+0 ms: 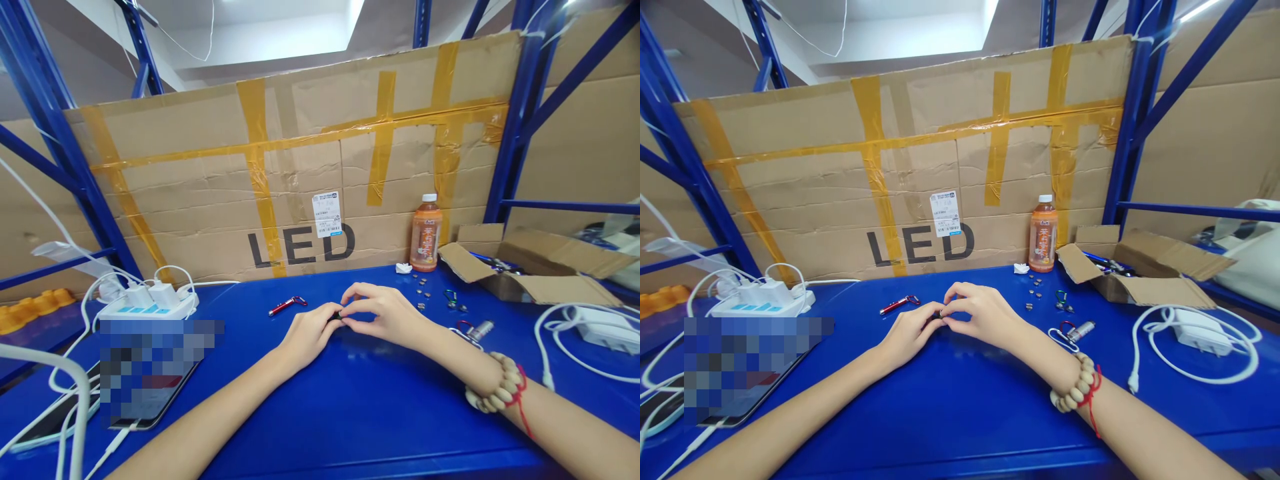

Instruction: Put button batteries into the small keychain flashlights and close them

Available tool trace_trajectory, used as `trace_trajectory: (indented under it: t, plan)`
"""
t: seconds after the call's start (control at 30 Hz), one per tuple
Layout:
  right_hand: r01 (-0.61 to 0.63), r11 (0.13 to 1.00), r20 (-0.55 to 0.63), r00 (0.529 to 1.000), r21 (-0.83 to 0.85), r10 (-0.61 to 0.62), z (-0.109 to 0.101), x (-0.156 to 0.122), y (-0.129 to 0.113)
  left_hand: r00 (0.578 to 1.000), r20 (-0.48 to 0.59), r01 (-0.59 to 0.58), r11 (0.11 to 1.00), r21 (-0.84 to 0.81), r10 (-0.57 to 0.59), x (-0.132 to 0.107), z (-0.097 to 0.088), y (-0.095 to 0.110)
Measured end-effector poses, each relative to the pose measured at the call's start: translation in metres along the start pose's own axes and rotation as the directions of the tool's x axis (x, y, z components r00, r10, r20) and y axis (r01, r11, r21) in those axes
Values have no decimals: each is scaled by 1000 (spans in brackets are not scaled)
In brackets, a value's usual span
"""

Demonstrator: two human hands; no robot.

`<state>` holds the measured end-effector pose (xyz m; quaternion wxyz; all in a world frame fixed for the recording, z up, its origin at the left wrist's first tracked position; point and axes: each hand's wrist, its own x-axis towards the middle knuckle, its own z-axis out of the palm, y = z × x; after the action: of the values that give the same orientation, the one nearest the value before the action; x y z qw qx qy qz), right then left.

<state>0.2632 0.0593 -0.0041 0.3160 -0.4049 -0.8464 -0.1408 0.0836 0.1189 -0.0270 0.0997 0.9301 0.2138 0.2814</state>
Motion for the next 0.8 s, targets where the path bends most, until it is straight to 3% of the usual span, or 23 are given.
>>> trace_trajectory:
  t: [0.2,0.27,0.37,0.47,0.53,0.6,0.8]
  plan:
    - [67,994,40,997,-90,-64,-1,1,-4,1000,25,-10,999,45,9,1,2,-2]
    - [4,998,4,1000,-55,-4,-2,1,-6,1000,17,-1,999,48,0,1,2,-2]
    - [-196,979,-105,976,-65,188,-4,1,-6,1000,15,7,1000,-6,-7,1,2,-1]
    - [-429,891,-182,897,-146,402,-4,1,3,1000,24,11,998,-60,-9,1,1,1]
    - [-535,811,-158,845,-237,512,-4,-1,14,999,25,22,998,-51,-21,1,0,2]
    - [-598,719,-93,787,-353,609,-3,-6,27,999,30,36,999,-17,-36,1,0,3]
    - [-669,451,54,525,-592,850,-1,-19,57,997,38,62,996,57,-64,1,0,5]
